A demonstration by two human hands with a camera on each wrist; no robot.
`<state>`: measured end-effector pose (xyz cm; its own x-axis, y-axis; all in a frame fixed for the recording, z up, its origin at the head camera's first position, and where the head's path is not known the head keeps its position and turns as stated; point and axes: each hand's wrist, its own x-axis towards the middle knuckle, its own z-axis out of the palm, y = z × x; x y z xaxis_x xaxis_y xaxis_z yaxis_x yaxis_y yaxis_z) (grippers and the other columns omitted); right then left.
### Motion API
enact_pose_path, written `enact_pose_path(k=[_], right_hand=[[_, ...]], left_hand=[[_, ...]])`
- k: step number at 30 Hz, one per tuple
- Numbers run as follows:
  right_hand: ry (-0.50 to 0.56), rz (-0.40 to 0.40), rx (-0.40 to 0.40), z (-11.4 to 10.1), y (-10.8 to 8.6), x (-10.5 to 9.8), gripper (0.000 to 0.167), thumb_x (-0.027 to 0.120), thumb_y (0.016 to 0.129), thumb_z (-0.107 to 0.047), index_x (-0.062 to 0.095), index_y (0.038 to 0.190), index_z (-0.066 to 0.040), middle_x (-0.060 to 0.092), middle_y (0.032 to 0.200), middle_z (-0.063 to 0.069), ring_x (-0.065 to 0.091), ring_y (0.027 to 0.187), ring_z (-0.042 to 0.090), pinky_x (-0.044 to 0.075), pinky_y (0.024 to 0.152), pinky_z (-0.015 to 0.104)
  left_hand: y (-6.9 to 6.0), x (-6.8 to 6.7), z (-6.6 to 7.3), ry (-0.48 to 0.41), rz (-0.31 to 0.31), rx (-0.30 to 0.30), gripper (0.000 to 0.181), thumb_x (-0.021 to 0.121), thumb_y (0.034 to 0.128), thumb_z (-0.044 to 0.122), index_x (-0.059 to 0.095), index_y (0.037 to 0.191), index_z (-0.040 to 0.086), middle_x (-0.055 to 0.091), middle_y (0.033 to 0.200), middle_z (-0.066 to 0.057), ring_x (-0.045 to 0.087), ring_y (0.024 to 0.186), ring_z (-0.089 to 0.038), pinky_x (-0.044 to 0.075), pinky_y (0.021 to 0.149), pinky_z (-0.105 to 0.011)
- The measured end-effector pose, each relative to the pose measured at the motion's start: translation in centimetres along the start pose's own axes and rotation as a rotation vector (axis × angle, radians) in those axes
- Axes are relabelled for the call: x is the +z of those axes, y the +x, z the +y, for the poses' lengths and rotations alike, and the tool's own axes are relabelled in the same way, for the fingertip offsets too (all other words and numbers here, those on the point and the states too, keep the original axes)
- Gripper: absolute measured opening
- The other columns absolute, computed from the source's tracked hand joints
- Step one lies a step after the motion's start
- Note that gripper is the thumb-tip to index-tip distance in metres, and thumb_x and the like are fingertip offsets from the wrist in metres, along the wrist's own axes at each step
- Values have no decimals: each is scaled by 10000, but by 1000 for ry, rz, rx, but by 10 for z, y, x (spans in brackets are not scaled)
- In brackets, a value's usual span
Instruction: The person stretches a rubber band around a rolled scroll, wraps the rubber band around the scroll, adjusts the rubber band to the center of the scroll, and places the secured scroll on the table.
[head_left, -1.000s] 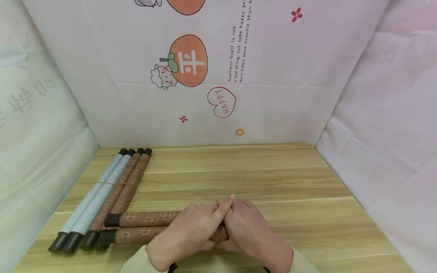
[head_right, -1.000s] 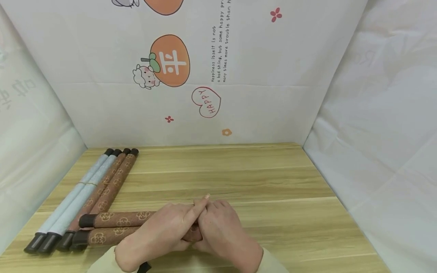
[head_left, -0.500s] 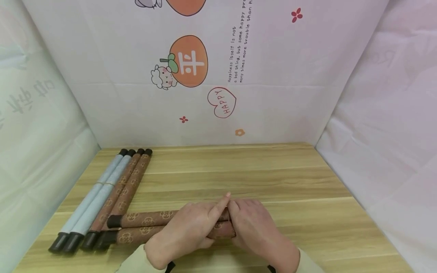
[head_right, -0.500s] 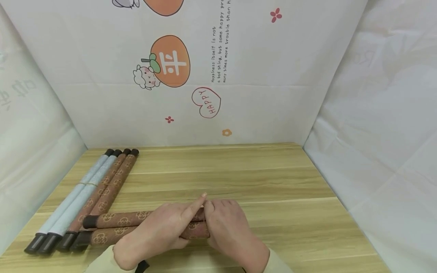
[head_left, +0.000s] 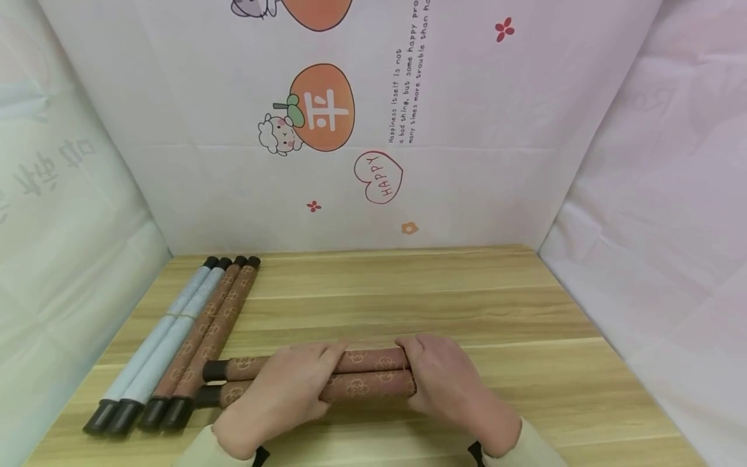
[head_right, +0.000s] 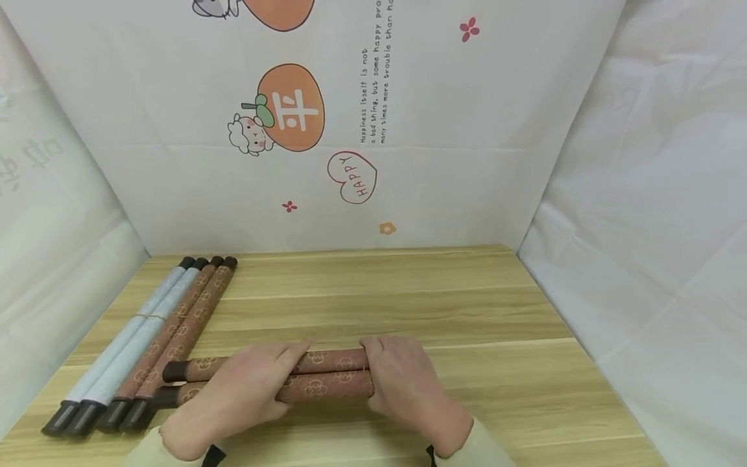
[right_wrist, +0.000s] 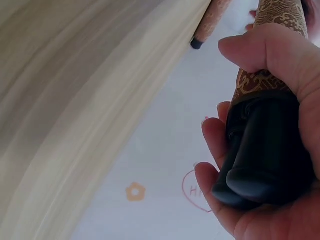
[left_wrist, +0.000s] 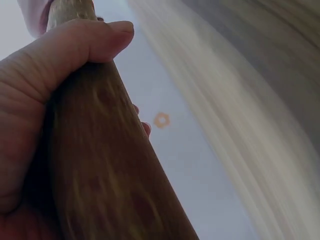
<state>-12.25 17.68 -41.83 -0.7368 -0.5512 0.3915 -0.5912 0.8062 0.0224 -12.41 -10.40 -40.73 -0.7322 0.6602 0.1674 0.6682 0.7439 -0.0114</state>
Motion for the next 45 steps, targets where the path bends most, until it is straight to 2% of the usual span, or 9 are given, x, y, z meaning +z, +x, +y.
enact_pose_path(k=[4, 8, 14, 19, 29, 34, 41, 45], right_hand=[[-14, -15, 10, 8, 1, 1, 772, 963, 560, -291, 649, 1217, -33, 728, 1005, 56, 707, 891, 219, 600, 802, 420], [-22, -34, 25, 13, 2, 0, 728, 951, 582, -307, 653, 1191, -44, 707, 979, 39, 683, 879, 208, 591, 807, 427], [-12, -79, 55, 15, 2, -1, 682, 935, 577, -284, 640, 1149, -57, 668, 964, 32, 638, 878, 192, 578, 804, 442], [-9, -87, 59, 16, 3, -1, 631, 931, 577, -263, 640, 1104, -73, 650, 936, 19, 616, 849, 178, 571, 774, 435], [0, -110, 51, 15, 1, 0, 564, 919, 575, -248, 615, 1028, -103, 623, 890, -6, 592, 798, 156, 557, 737, 409], [-9, -109, 43, 14, 2, 2, 530, 901, 577, -248, 623, 1006, -110, 627, 878, -12, 599, 796, 160, 559, 741, 408], [17, -178, 74, 12, 5, 1, 487, 888, 629, -262, 613, 1004, -123, 634, 904, -6, 628, 847, 191, 557, 798, 447], [18, -205, 90, 9, 7, 0, 527, 914, 610, -284, 609, 1010, -124, 653, 936, 9, 661, 909, 231, 551, 876, 489]], left_hand=[[-13, 2, -13, -12, 7, -61, 840, 943, 715, 368, 582, 1416, 77, 709, 1242, -75, 700, 1088, -272, 588, 864, -492], [-23, 7, -22, 7, 69, -89, 793, 919, 699, 342, 606, 1373, 67, 724, 1207, -74, 705, 1077, -260, 580, 859, -498], [-29, 14, -27, 45, 190, -59, 772, 900, 644, 329, 638, 1318, 59, 741, 1149, -65, 715, 1025, -239, 588, 828, -466], [-29, 16, -28, 46, 247, -29, 771, 895, 614, 315, 654, 1300, 60, 748, 1134, -58, 721, 1003, -232, 599, 825, -442], [-30, 21, -29, 31, 288, 4, 751, 866, 584, 301, 694, 1274, 58, 731, 1089, -30, 715, 898, -200, 605, 797, -409], [-31, 20, -29, -1, 290, 8, 724, 863, 590, 284, 697, 1261, 66, 749, 1099, -31, 728, 932, -203, 603, 802, -423], [-30, 20, -28, -18, 298, 21, 712, 864, 571, 291, 691, 1232, 92, 754, 1116, -12, 730, 958, -197, 601, 809, -422], [-29, 21, -28, -21, 309, 25, 712, 864, 567, 302, 691, 1229, 106, 755, 1107, 0, 728, 941, -186, 601, 799, -415]])
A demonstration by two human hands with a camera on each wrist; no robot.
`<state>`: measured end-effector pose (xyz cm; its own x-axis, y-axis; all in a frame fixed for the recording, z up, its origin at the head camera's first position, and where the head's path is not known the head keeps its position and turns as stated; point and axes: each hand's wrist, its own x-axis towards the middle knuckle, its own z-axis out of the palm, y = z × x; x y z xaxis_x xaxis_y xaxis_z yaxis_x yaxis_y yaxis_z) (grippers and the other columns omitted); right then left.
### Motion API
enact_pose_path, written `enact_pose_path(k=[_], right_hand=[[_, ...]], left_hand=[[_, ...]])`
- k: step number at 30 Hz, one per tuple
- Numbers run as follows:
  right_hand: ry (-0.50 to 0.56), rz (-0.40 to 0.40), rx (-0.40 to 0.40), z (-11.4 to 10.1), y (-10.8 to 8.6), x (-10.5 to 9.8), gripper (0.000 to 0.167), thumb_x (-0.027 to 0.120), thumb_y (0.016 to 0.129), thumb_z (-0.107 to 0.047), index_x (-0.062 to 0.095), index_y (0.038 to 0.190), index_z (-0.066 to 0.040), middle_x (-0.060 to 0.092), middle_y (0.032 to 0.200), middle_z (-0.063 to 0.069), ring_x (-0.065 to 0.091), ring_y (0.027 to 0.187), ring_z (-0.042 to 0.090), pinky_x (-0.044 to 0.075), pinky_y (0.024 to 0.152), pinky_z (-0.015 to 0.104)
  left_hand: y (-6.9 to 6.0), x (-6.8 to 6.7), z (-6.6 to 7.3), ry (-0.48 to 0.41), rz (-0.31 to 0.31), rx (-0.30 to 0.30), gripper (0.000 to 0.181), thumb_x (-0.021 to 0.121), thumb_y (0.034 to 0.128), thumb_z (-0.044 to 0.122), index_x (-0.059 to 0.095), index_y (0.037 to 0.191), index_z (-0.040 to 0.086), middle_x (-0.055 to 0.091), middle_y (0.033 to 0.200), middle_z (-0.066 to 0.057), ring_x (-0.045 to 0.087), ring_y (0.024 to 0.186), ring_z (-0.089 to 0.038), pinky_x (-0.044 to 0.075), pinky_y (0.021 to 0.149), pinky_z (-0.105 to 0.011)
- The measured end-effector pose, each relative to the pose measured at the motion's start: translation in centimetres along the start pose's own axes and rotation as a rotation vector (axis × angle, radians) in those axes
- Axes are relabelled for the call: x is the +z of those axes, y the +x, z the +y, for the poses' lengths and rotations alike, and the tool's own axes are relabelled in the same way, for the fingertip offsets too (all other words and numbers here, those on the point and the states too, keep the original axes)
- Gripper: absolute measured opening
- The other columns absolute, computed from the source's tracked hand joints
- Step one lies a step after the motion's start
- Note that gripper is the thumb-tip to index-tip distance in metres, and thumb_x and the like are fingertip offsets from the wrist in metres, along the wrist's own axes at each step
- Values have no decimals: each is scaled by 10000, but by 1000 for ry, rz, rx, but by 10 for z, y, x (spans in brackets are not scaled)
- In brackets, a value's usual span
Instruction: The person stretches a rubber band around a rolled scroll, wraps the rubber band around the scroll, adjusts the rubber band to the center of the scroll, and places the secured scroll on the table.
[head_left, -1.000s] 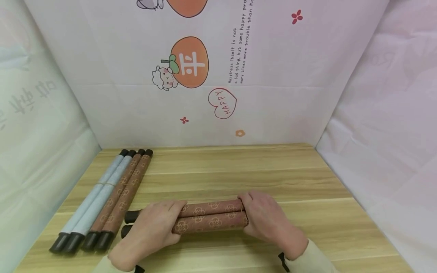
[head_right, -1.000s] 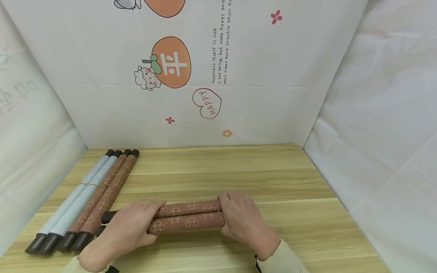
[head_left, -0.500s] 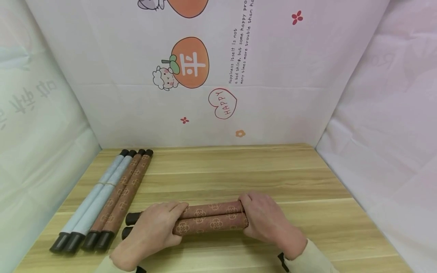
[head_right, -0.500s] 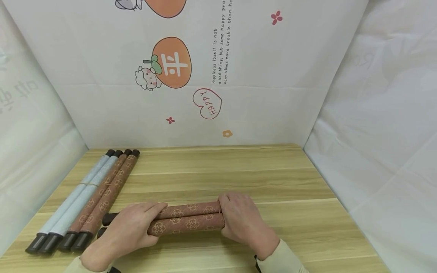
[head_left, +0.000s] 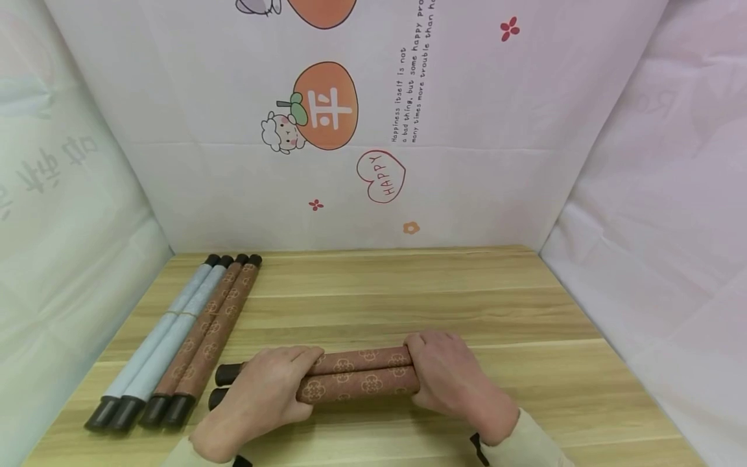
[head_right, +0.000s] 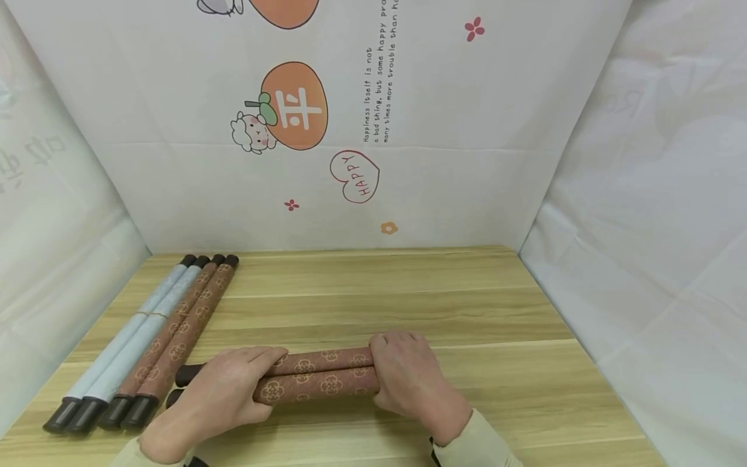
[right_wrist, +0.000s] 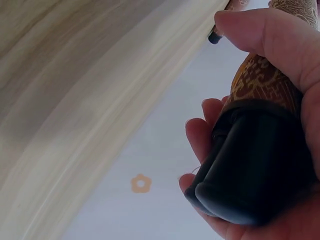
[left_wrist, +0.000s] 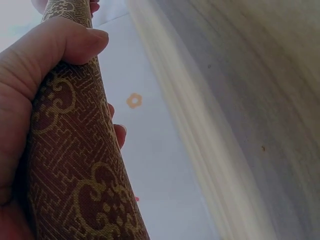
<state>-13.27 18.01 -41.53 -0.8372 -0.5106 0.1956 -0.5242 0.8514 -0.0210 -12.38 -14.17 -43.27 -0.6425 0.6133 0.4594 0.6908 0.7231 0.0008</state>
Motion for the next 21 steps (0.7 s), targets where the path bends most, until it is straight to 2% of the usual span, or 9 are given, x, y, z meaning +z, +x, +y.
enact_pose_path(k=[3, 16, 21], right_hand=[[-20, -4, 2, -3, 1, 0, 570, 928, 601, -324, 614, 1034, -130, 672, 964, 18, 678, 949, 247, 543, 914, 498], [-36, 15, -18, -17, 4, -4, 616, 916, 632, -406, 638, 1101, -118, 697, 986, 26, 691, 963, 259, 532, 939, 483], [-63, 35, -43, -21, 5, 2, 568, 873, 666, -459, 647, 1079, -141, 703, 958, 10, 696, 950, 232, 528, 948, 473]], left_hand=[[0, 0, 0, -9, 6, -1, 710, 866, 563, 305, 691, 1223, 112, 756, 1107, 5, 728, 945, -181, 602, 804, -414], [4, -1, 5, -43, 20, 13, 661, 864, 565, 288, 688, 1186, 145, 743, 1055, 44, 716, 897, -142, 598, 745, -407], [6, 1, 7, -56, 13, 24, 646, 861, 566, 283, 687, 1173, 142, 736, 1032, 48, 705, 883, -127, 599, 749, -391]])
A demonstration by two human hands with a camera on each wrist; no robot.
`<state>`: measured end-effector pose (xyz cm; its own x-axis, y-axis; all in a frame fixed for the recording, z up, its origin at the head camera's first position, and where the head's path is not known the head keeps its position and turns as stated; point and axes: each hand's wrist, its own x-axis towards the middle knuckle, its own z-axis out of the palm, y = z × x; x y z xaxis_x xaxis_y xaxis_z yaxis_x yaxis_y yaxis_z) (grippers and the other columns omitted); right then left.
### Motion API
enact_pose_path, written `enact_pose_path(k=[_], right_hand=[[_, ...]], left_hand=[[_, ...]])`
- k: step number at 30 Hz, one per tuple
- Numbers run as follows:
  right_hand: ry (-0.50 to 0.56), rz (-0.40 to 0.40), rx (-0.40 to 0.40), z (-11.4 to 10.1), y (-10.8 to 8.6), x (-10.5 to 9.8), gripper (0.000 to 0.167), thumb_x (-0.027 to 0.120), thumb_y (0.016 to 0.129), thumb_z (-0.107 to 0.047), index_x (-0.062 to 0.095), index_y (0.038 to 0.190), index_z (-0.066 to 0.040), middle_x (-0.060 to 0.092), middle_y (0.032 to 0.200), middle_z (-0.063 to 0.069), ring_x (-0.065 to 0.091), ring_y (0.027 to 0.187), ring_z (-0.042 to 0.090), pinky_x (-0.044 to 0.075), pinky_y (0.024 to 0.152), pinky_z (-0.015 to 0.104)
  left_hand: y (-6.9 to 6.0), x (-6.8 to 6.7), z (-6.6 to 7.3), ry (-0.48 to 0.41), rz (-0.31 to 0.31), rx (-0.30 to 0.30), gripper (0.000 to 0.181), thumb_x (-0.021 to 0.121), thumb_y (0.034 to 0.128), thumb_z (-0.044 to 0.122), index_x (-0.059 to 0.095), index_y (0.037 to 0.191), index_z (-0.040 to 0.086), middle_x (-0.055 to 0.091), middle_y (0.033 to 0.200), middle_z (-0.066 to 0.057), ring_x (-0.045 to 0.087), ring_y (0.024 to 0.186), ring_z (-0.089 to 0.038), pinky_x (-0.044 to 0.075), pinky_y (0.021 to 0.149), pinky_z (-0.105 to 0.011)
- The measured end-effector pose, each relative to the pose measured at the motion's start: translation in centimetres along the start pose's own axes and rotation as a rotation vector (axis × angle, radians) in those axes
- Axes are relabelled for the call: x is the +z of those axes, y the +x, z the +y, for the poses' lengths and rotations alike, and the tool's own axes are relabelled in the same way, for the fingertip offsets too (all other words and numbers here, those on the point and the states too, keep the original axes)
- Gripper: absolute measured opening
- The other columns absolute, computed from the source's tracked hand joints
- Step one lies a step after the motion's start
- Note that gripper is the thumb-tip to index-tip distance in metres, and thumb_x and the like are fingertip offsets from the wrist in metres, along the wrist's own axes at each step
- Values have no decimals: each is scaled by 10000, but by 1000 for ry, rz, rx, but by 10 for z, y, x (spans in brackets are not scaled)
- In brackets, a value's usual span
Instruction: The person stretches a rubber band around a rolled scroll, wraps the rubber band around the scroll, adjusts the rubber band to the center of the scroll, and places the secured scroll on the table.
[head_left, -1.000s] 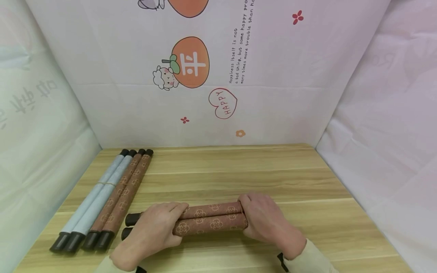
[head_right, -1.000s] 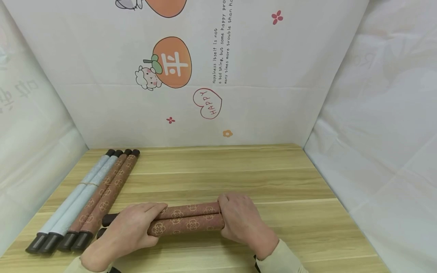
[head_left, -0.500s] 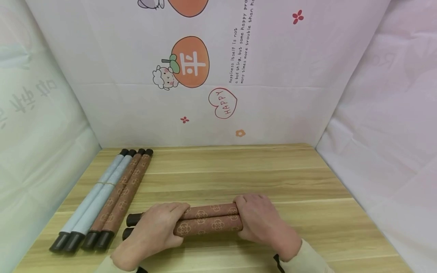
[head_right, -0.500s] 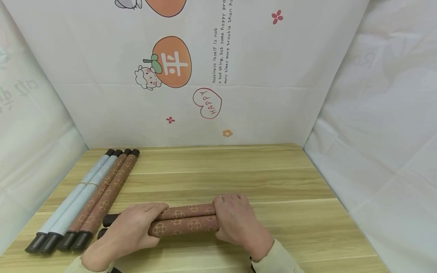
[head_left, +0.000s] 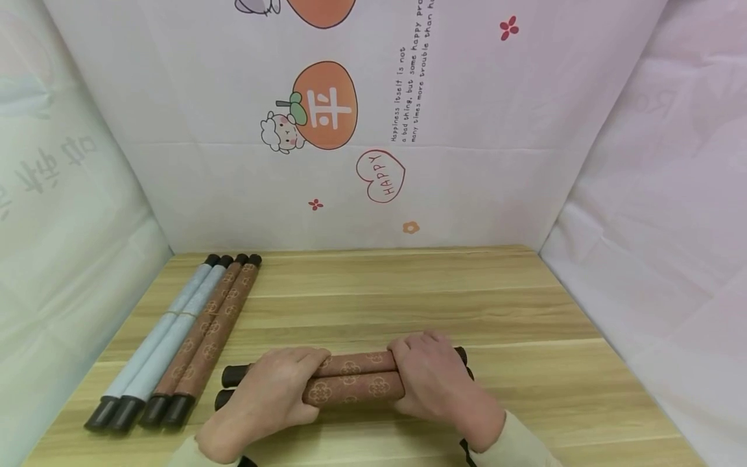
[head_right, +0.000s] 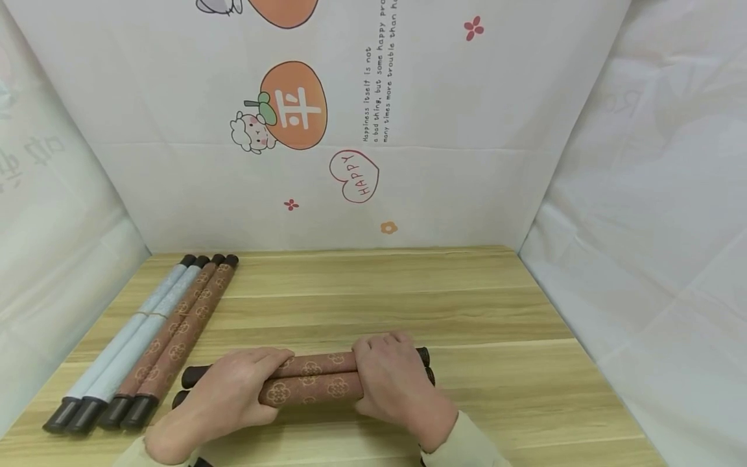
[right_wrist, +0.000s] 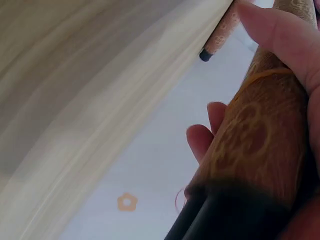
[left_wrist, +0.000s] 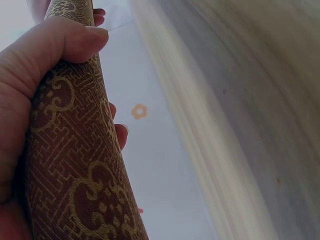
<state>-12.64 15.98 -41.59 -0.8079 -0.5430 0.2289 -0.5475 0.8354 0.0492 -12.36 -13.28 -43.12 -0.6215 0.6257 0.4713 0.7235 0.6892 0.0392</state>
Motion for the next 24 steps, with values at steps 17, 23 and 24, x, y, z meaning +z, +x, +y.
enact_pose_path(k=[17, 23, 24], right_hand=[[13, -12, -28, -17, 5, 11, 746, 880, 671, -639, 636, 1165, -135, 698, 996, -3, 676, 895, 166, 582, 866, 426], [103, -159, 21, -7, 2, 2, 1001, 880, 643, -705, 579, 1397, -120, 697, 1209, 48, 677, 1099, 229, 533, 1005, 504], [104, -179, 33, -4, 2, 1, 1029, 888, 633, -699, 570, 1417, -115, 697, 1232, 57, 674, 1123, 241, 525, 1018, 512]], left_hand=[[5, 4, 9, -32, -45, -3, 619, 858, 606, 273, 699, 1186, 131, 741, 1036, 39, 705, 869, -129, 595, 726, -359], [3, 0, 7, -8, -107, -15, 623, 841, 647, 256, 696, 1229, 89, 753, 1085, -3, 727, 954, -165, 605, 776, -380], [3, -1, 6, -5, -117, -21, 619, 841, 652, 253, 694, 1230, 87, 753, 1086, -7, 728, 955, -170, 605, 776, -381]])
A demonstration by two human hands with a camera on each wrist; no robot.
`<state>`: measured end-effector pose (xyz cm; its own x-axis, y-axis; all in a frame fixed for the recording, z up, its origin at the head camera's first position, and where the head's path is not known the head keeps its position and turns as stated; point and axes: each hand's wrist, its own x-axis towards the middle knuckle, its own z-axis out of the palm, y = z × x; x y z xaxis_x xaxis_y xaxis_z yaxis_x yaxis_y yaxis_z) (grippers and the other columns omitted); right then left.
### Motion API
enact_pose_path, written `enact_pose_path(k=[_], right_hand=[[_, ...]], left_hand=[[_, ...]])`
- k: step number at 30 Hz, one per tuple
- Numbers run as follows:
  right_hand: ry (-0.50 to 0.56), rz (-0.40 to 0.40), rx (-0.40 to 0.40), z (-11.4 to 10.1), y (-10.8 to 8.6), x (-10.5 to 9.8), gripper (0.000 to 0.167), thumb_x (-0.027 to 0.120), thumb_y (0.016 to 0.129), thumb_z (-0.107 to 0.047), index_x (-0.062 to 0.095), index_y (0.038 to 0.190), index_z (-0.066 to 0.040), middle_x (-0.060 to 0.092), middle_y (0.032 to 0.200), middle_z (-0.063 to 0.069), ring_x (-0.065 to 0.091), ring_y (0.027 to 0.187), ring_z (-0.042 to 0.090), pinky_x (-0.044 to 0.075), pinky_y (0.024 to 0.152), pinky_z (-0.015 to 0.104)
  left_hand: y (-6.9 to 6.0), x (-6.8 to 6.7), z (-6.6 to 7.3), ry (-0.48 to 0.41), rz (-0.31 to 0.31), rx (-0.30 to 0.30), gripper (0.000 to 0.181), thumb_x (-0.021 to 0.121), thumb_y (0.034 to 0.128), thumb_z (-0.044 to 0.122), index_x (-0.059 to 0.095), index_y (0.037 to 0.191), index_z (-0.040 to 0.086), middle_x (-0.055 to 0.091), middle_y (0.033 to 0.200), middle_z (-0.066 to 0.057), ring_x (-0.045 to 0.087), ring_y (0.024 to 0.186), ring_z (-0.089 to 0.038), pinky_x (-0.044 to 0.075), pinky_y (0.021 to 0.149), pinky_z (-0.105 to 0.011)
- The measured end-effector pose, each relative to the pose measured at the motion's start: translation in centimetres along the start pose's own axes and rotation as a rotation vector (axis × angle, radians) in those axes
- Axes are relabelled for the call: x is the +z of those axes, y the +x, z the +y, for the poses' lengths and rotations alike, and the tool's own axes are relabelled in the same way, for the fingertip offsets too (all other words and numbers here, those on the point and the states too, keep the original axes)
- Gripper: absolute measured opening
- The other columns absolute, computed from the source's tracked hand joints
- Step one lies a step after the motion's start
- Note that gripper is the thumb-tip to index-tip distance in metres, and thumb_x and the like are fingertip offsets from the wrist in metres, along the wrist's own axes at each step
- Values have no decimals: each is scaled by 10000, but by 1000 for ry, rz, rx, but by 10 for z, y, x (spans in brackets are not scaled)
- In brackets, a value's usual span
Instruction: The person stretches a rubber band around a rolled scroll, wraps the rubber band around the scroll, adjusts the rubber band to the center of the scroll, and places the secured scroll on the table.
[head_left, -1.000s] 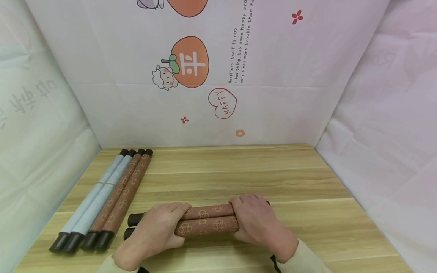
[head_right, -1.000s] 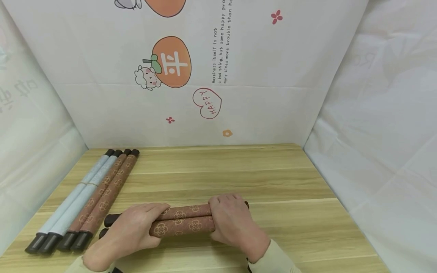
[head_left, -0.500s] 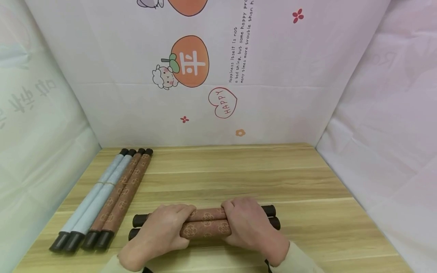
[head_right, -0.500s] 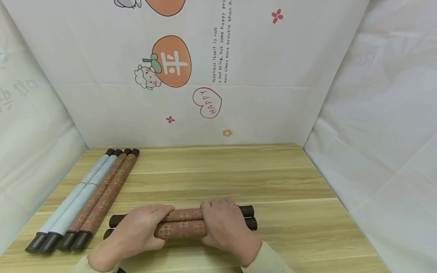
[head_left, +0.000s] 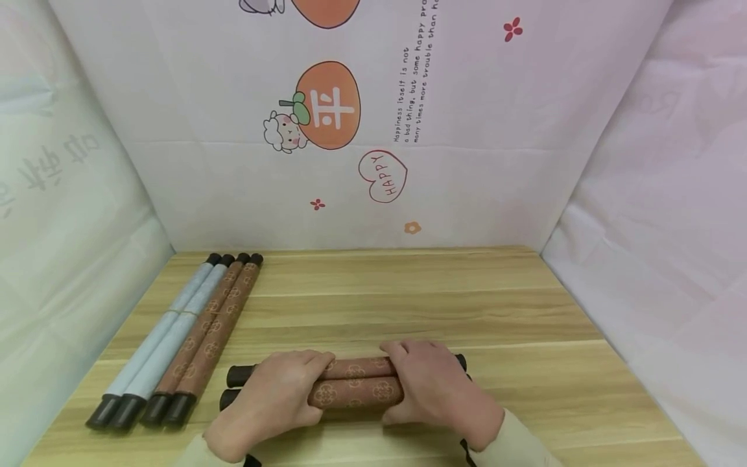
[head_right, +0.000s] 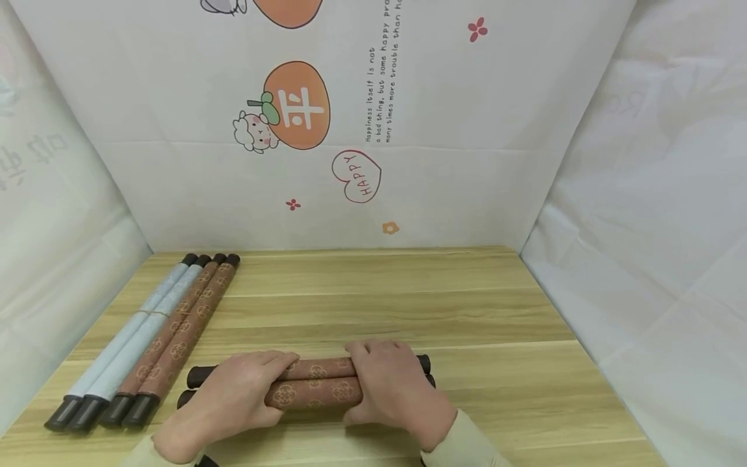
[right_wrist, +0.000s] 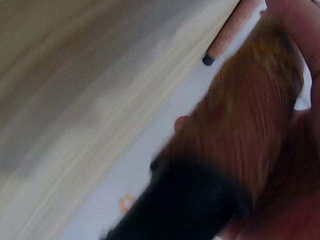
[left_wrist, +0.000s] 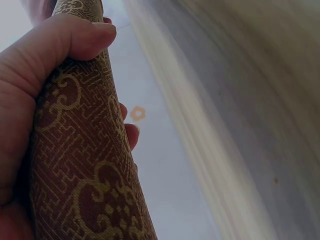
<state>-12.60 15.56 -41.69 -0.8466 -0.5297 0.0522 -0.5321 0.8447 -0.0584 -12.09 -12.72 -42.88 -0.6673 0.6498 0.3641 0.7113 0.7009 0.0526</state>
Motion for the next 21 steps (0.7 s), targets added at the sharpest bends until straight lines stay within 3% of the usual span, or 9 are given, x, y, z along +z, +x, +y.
enact_pose_path(k=[3, 10, 14, 21], right_hand=[[-26, -23, 28, 9, -2, -1, 1052, 930, 605, -641, 569, 1424, -89, 701, 1250, 89, 670, 1151, 278, 511, 1026, 532], [-100, 95, 4, 21, -4, 5, 531, 899, 658, -331, 627, 1066, -126, 680, 948, 33, 692, 899, 255, 563, 892, 497], [-89, 95, -7, 19, -2, 7, 485, 887, 648, -279, 605, 1013, -131, 660, 918, 36, 680, 878, 256, 563, 889, 502], [-81, 86, -26, 12, 1, 10, 532, 906, 633, -317, 600, 1023, -123, 671, 940, 33, 680, 917, 237, 562, 914, 483]], left_hand=[[-2, -2, -4, 9, -12, -18, 616, 837, 647, 240, 694, 1225, 81, 754, 1075, -11, 726, 932, -169, 604, 752, -378], [-5, -1, -10, 25, 21, -17, 611, 825, 604, 252, 686, 1183, 112, 739, 1020, 25, 710, 875, -144, 600, 731, -369], [-5, 0, -10, 25, 25, -20, 596, 829, 598, 258, 676, 1159, 125, 725, 988, 38, 698, 846, -143, 595, 722, -371], [-5, -1, -8, -6, -5, -40, 549, 834, 628, 266, 674, 1140, 149, 701, 944, 63, 670, 818, -118, 584, 716, -368]])
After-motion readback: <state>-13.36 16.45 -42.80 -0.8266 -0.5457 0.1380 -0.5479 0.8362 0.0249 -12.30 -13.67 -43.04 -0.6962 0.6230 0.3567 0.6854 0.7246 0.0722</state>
